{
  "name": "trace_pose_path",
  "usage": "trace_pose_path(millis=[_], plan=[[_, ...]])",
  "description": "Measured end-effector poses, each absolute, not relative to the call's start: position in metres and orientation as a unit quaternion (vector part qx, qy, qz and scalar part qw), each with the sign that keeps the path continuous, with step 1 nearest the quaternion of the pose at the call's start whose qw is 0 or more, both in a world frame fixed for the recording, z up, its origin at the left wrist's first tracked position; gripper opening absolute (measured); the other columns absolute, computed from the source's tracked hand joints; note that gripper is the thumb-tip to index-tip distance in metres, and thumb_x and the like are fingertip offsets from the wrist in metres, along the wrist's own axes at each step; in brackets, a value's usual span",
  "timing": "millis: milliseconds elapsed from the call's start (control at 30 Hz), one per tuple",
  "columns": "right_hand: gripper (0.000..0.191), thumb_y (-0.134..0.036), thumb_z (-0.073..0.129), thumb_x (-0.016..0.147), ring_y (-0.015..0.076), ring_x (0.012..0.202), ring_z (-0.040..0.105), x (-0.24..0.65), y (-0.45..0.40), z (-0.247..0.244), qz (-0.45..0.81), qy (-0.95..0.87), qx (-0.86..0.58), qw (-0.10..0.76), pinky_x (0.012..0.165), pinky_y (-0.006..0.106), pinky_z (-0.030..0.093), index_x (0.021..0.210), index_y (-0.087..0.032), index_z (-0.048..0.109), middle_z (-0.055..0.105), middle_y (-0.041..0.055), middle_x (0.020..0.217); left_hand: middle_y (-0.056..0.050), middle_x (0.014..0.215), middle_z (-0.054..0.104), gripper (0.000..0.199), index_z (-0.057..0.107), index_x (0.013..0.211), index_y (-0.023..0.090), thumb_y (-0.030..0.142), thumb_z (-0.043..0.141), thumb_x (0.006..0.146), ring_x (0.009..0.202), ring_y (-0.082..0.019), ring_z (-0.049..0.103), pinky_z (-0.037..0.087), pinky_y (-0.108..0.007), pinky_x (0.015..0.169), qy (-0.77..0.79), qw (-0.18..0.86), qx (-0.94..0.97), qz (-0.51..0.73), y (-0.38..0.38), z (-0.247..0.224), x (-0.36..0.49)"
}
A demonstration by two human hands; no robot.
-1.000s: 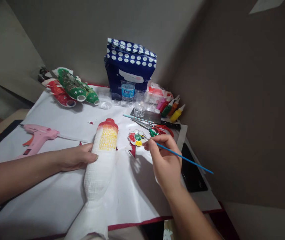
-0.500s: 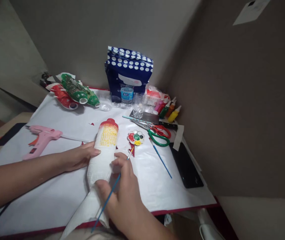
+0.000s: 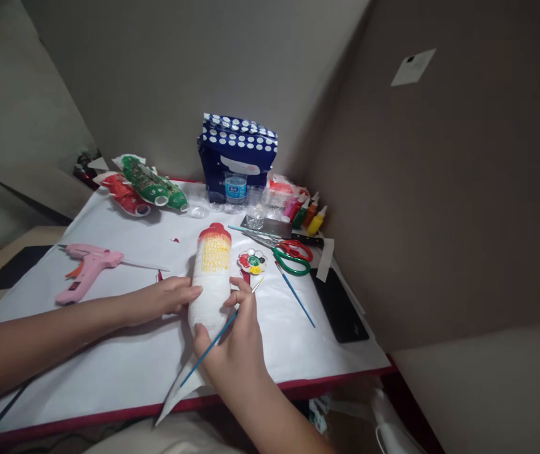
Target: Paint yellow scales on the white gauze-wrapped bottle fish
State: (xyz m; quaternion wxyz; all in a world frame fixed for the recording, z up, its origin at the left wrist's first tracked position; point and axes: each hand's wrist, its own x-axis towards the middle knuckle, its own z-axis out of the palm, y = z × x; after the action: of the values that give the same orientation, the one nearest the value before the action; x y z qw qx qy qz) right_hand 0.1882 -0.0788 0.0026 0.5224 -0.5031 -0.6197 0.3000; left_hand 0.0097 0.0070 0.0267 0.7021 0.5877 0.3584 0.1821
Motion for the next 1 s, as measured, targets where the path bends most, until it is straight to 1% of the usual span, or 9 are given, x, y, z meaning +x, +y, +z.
trace_pose_path(millis=[67, 133, 300, 400, 500, 567, 633, 833, 1000], plan=[[0.042, -0.018, 0.067, 0.073, 0.0308, 0.136, 0.052, 0.191, -0.08, 0.005, 0.29, -0.626, -0.516, 0.508, 0.098, 0.048, 0.053, 0.099, -0.029, 0.035, 0.047, 0.0132, 0.146, -0.008, 0.076, 0.07, 0.062, 0.064, 0.088, 0.013, 0.074, 0.061, 0.081, 0.069, -0.022, 0.066, 0.051, -0.031, 0.064, 0.404, 0.644, 0.633, 0.148, 0.007, 0.029, 0.008], [0.041, -0.019, 0.067, 0.071, 0.0339, 0.133, 0.054, 0.192, -0.081, 0.008, 0.268, -0.637, -0.541, 0.479, 0.096, 0.05, 0.053, 0.098, -0.028, 0.038, 0.05, 0.015, 0.142, -0.005, 0.065, 0.066, 0.061, 0.061, 0.079, 0.015, 0.075, 0.056, 0.082, 0.058, -0.02, 0.062, 0.047, -0.029, 0.056, 0.425, 0.596, 0.672, 0.113, 0.007, 0.032, 0.006], [0.033, -0.022, 0.065, 0.075, 0.0386, 0.132, 0.054, 0.193, -0.083, 0.018, 0.247, -0.657, -0.576, 0.419, 0.092, 0.054, 0.055, 0.097, -0.026, 0.041, 0.057, 0.0173, 0.136, -0.001, 0.058, 0.061, 0.049, 0.059, 0.072, 0.018, 0.064, 0.053, 0.09, 0.053, -0.018, 0.057, 0.039, -0.026, 0.053, 0.433, 0.484, 0.758, 0.065, 0.007, 0.049, 0.004], [0.031, -0.025, 0.066, 0.078, 0.0386, 0.132, 0.055, 0.194, -0.082, 0.022, 0.256, -0.66, -0.582, 0.399, 0.092, 0.054, 0.055, 0.099, -0.025, 0.043, 0.058, 0.0181, 0.135, -0.002, 0.059, 0.064, 0.049, 0.062, 0.069, 0.017, 0.057, 0.049, 0.094, 0.058, -0.019, 0.058, 0.038, -0.026, 0.056, 0.432, 0.423, 0.796, 0.025, 0.006, 0.062, 0.003], [0.031, -0.025, 0.067, 0.078, 0.0367, 0.132, 0.055, 0.196, -0.082, 0.021, 0.255, -0.659, -0.576, 0.41, 0.095, 0.053, 0.053, 0.1, -0.025, 0.045, 0.06, 0.0166, 0.133, -0.002, 0.064, 0.068, 0.045, 0.073, 0.086, 0.017, 0.053, 0.048, 0.095, 0.062, -0.021, 0.061, 0.039, -0.026, 0.059, 0.426, 0.408, 0.808, -0.008, 0.005, 0.071, -0.001], [0.032, -0.025, 0.069, 0.078, 0.0358, 0.132, 0.056, 0.198, -0.082, 0.019, 0.251, -0.659, -0.563, 0.431, 0.097, 0.053, 0.053, 0.102, -0.027, 0.048, 0.061, 0.0147, 0.132, -0.002, 0.065, 0.069, 0.044, 0.075, 0.103, 0.018, 0.052, 0.048, 0.096, 0.064, -0.022, 0.062, 0.039, -0.026, 0.06, 0.43, 0.391, 0.814, -0.012, 0.007, 0.074, -0.005], [0.035, -0.022, 0.071, 0.077, 0.0362, 0.129, 0.059, 0.2, -0.083, 0.017, 0.24, -0.656, -0.547, 0.461, 0.096, 0.053, 0.055, 0.104, -0.03, 0.051, 0.063, 0.0137, 0.131, -0.002, 0.067, 0.071, 0.044, 0.075, 0.112, 0.02, 0.052, 0.05, 0.095, 0.065, -0.022, 0.063, 0.039, -0.026, 0.059, 0.439, 0.376, 0.816, -0.007, 0.009, 0.076, -0.009], [0.041, -0.018, 0.074, 0.074, 0.0394, 0.12, 0.065, 0.206, -0.086, 0.019, 0.214, -0.663, -0.535, 0.478, 0.09, 0.055, 0.058, 0.107, -0.034, 0.055, 0.066, 0.0135, 0.129, -0.003, 0.074, 0.074, 0.044, 0.076, 0.108, 0.02, 0.053, 0.051, 0.093, 0.07, -0.023, 0.066, 0.039, -0.026, 0.062, 0.477, 0.334, 0.813, 0.012, 0.02, 0.079, -0.018], [0.044, -0.018, 0.074, 0.072, 0.0353, 0.097, 0.074, 0.205, -0.082, 0.024, 0.209, -0.672, -0.534, 0.468, 0.076, 0.047, 0.062, 0.108, -0.034, 0.056, 0.069, 0.0109, 0.12, -0.002, 0.068, 0.072, 0.044, 0.075, 0.107, 0.018, 0.052, 0.053, 0.091, 0.062, -0.02, 0.061, 0.039, -0.024, 0.058, 0.471, 0.303, 0.826, 0.062, 0.023, 0.094, -0.023]])
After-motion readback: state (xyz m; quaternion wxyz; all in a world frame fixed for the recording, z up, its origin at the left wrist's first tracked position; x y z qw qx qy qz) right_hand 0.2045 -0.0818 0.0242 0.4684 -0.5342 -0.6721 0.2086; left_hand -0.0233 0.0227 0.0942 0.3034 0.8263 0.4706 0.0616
